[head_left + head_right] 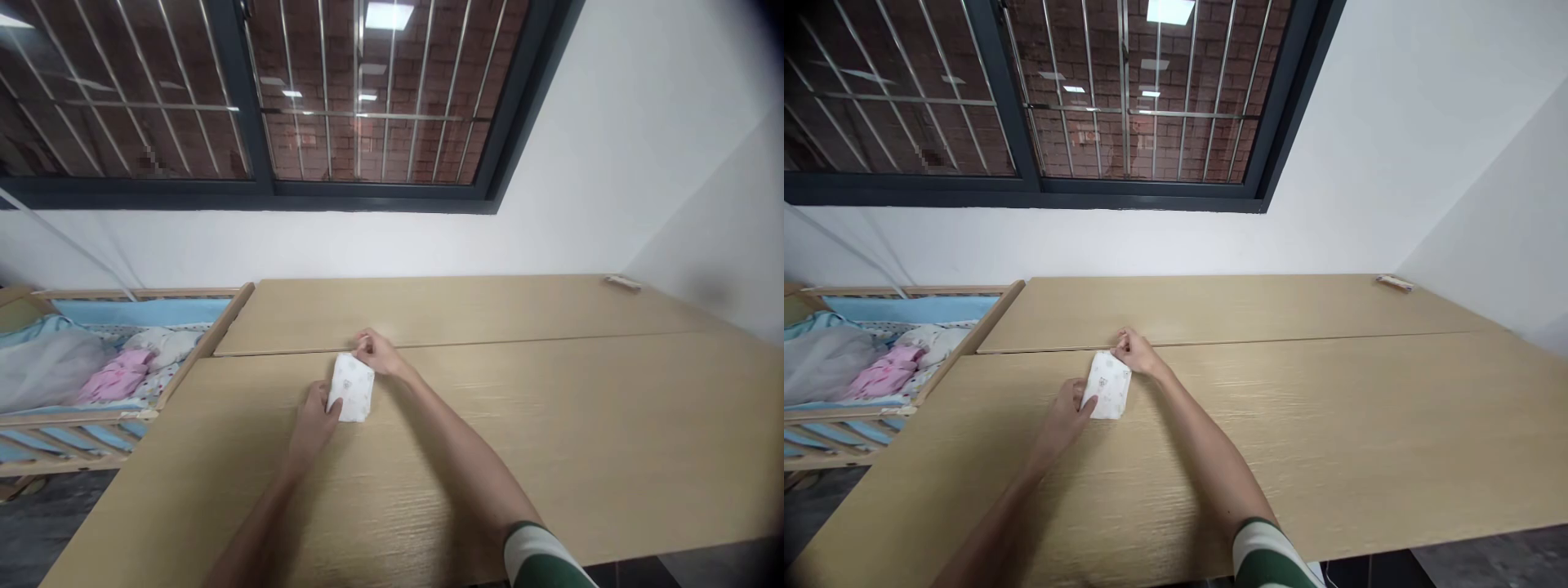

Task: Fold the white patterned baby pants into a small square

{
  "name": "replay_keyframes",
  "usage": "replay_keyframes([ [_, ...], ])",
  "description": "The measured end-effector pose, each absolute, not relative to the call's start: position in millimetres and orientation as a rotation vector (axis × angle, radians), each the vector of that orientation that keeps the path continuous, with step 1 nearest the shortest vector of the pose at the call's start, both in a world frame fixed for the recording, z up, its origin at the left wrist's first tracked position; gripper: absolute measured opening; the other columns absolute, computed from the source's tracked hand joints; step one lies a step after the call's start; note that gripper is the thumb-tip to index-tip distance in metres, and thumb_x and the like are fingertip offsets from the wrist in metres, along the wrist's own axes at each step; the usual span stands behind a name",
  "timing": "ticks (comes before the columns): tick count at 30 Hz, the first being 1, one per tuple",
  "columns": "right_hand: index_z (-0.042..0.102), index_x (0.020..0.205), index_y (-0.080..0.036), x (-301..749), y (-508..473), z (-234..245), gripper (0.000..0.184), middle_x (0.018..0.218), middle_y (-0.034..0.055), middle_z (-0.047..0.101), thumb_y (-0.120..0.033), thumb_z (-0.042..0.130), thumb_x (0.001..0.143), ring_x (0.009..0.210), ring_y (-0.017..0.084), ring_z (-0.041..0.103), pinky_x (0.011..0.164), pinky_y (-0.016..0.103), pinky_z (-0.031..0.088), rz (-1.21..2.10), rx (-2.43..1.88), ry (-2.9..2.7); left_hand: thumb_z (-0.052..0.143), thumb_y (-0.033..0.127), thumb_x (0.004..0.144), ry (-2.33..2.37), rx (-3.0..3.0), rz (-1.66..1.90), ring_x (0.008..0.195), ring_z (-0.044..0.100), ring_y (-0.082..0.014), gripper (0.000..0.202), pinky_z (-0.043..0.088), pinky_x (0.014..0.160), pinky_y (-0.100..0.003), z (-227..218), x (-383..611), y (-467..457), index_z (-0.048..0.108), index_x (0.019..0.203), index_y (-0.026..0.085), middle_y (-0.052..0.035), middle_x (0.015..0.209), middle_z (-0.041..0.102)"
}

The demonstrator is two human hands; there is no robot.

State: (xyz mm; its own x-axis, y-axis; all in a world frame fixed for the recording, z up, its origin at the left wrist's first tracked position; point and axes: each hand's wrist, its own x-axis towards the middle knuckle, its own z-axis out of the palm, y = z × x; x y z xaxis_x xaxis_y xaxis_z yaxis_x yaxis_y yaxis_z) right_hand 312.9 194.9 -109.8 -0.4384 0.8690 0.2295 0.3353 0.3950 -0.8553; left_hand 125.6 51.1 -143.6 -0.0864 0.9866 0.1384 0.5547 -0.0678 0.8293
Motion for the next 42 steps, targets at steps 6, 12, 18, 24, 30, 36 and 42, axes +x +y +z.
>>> replay_keyframes([
  [6,0.061,0.110,-0.012,292.4,197.9,-128.7,0.018,0.090,0.0075,0.072,-0.018,0.057,0.093,0.084,0.018,0.068,0.079,0.031,0.052,0.845,-1.135,-2.113,0.050,0.036,0.098,2.073,1.962,0.796,0.093,0.068,-0.0340,0.029,0.052,0.080,-0.045,-141.3,138.1,45.6,0.054,0.118,0.016,-0.0175,0.104,0.071],
  [12,0.054,0.142,-0.015,292.5,157.1,-90.2,0.046,0.146,0.0164,0.056,-0.040,0.046,0.104,0.139,0.027,0.048,0.118,0.045,0.034,0.537,-0.888,-2.455,0.044,0.044,0.100,2.021,2.414,0.838,0.128,0.052,-0.0390,0.055,0.047,0.101,-0.051,-133.3,157.5,13.8,0.046,0.141,0.008,-0.0255,0.142,0.053],
  [18,0.029,0.161,-0.024,302.7,110.0,-88.8,0.059,0.167,0.0047,0.027,-0.051,0.030,0.109,0.156,0.022,0.020,0.128,0.042,0.014,0.681,-0.629,-2.836,0.049,0.041,0.097,2.028,2.518,0.449,0.128,0.054,-0.0410,0.055,0.044,0.106,-0.052,-155.6,186.5,-11.6,0.059,0.132,-0.001,-0.0284,0.133,0.060],
  [24,0.028,0.161,-0.025,318.3,133.3,-117.0,0.055,0.168,0.0023,0.023,-0.045,0.027,0.110,0.157,0.020,0.014,0.130,0.042,0.007,0.670,-0.650,-2.860,0.052,0.042,0.097,2.043,2.526,0.434,0.140,0.043,-0.0427,0.060,0.041,0.110,-0.052,-160.2,186.5,-11.1,0.053,0.143,0.003,-0.0280,0.147,0.050],
  [30,0.021,0.163,-0.023,323.4,180.9,-127.1,0.060,0.169,0.0028,0.016,-0.050,0.024,0.109,0.157,0.020,0.012,0.130,0.041,0.008,0.591,-0.704,-2.803,0.056,0.043,0.096,2.068,2.503,0.401,0.142,0.040,-0.0427,0.066,0.039,0.111,-0.051,-157.2,189.7,-13.7,0.046,0.149,0.004,-0.0281,0.154,0.041],
  [36,0.021,0.163,-0.023,324.6,173.5,-132.4,0.063,0.169,0.0071,0.022,-0.053,0.026,0.108,0.156,0.024,0.018,0.127,0.045,0.013,0.463,-0.880,-2.691,0.046,0.045,0.101,2.032,2.291,0.414,0.129,0.054,-0.0332,0.048,0.043,0.105,-0.044,-130.4,168.0,6.6,0.057,0.138,0.016,-0.0180,0.141,0.058],
  [42,0.058,0.132,-0.020,319.9,140.2,-131.4,0.036,0.133,0.0149,0.058,-0.039,0.052,0.102,0.127,0.030,0.049,0.107,0.049,0.034,0.360,-1.185,-2.359,0.041,0.049,0.102,2.207,1.874,0.278,0.109,0.064,-0.0334,0.042,0.046,0.090,-0.039,-115.8,123.0,58.7,0.062,0.108,0.014,-0.0200,0.111,0.068],
])
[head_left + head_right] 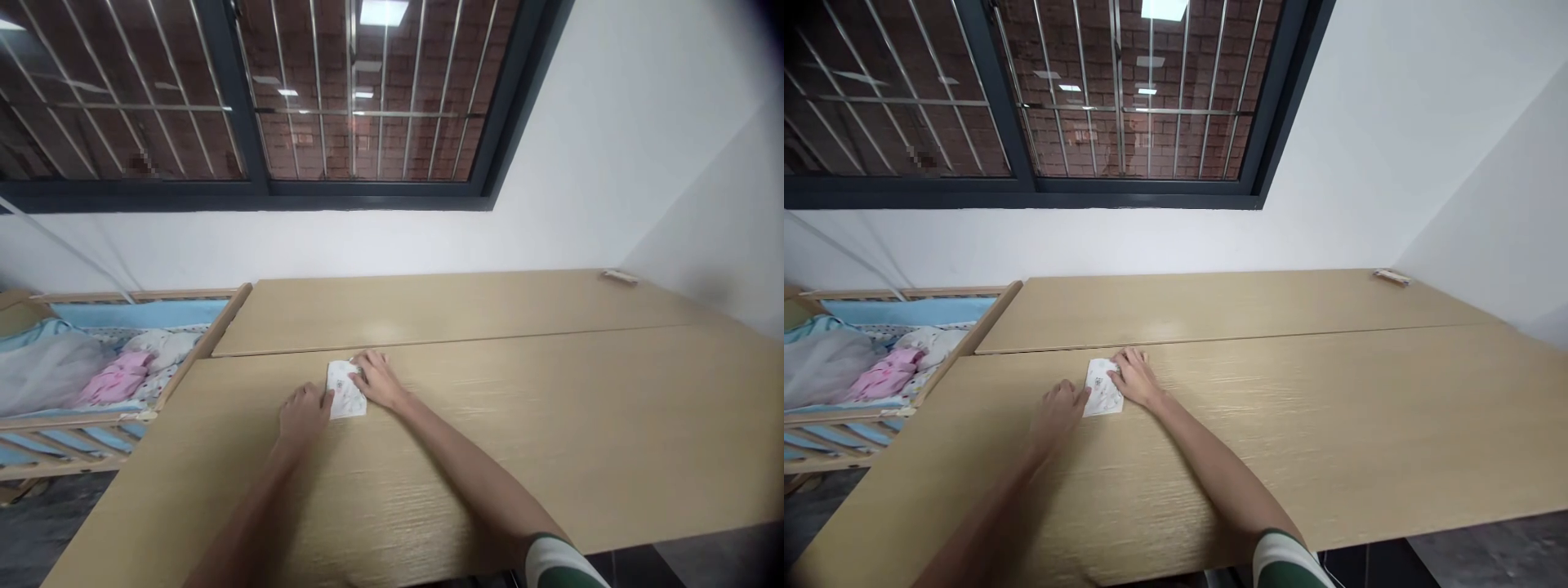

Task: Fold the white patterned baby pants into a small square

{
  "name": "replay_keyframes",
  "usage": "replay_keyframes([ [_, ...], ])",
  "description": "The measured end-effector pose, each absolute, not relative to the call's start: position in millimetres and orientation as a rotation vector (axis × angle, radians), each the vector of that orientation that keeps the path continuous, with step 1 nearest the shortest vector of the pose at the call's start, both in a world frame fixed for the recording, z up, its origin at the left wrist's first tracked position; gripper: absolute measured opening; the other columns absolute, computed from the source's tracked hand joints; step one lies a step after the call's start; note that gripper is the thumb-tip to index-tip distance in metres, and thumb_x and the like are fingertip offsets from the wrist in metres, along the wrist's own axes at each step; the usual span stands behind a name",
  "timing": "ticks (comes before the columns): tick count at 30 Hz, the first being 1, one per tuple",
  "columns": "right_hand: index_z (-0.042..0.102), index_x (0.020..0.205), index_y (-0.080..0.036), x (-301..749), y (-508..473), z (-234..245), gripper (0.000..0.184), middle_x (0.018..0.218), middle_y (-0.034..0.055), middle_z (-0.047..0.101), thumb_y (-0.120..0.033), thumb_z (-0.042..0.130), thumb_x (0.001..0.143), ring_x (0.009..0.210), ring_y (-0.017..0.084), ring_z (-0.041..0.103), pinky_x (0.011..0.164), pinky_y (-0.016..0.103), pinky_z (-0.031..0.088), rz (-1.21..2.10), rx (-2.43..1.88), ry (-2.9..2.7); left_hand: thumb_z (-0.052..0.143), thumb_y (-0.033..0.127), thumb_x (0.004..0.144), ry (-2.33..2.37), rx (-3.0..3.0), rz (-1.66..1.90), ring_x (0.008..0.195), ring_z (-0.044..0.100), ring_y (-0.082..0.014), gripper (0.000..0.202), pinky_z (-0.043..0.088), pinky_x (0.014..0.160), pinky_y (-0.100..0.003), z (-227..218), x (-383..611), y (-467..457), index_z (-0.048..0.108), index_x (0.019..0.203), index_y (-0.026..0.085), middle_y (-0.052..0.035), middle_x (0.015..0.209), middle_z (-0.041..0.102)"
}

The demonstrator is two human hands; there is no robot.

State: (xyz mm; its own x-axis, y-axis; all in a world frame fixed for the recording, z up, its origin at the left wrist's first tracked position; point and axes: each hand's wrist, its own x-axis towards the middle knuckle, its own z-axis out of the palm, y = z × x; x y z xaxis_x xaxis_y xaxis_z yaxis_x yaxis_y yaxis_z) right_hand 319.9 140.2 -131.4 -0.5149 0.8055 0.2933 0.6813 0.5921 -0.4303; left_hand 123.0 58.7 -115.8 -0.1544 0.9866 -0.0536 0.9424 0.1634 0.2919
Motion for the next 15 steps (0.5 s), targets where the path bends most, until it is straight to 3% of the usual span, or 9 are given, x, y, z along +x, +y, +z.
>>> replay_keyframes([
  [3,0.061,0.113,-0.019,314.3,136.5,-132.1,0.021,0.115,0.0100,0.063,-0.028,0.064,0.095,0.115,0.026,0.055,0.104,0.045,0.034,0.466,-1.282,-2.229,0.044,0.053,0.100,2.146,1.831,0.256,0.098,0.068,-0.0302,0.039,0.045,0.079,-0.034,-121.2,115.8,74.4,0.061,0.096,0.018,-0.0147,0.104,0.071],
  [6,0.060,0.108,-0.019,311.7,135.1,-130.3,0.021,0.107,0.0063,0.062,-0.024,0.069,0.089,0.108,0.024,0.056,0.100,0.042,0.035,0.599,-1.361,-2.119,0.047,0.050,0.100,2.068,1.842,0.268,0.093,0.069,-0.0264,0.034,0.042,0.073,-0.031,-125.3,115.9,78.2,0.058,0.086,0.021,-0.0098,0.096,0.072],
  [11,0.059,0.102,-0.019,307.7,115.4,-124.0,0.020,0.105,0.0052,0.058,-0.016,0.068,0.084,0.103,0.021,0.054,0.093,0.036,0.038,0.705,-1.348,-2.103,0.046,0.048,0.098,1.977,1.846,0.346,0.083,0.066,-0.0213,0.032,0.038,0.068,-0.028,-128.9,113.5,57.5,0.053,0.080,0.022,-0.0044,0.085,0.070],
  [15,0.058,0.101,-0.020,291.5,78.8,-120.0,0.020,0.110,0.0069,0.059,-0.015,0.065,0.083,0.110,0.025,0.051,0.099,0.041,0.036,0.690,-1.314,-2.225,0.045,0.053,0.093,1.938,1.812,0.428,0.073,0.062,-0.0196,0.038,0.038,0.063,-0.028,-133.0,92.3,15.4,0.048,0.070,0.022,-0.0022,0.072,0.063],
])
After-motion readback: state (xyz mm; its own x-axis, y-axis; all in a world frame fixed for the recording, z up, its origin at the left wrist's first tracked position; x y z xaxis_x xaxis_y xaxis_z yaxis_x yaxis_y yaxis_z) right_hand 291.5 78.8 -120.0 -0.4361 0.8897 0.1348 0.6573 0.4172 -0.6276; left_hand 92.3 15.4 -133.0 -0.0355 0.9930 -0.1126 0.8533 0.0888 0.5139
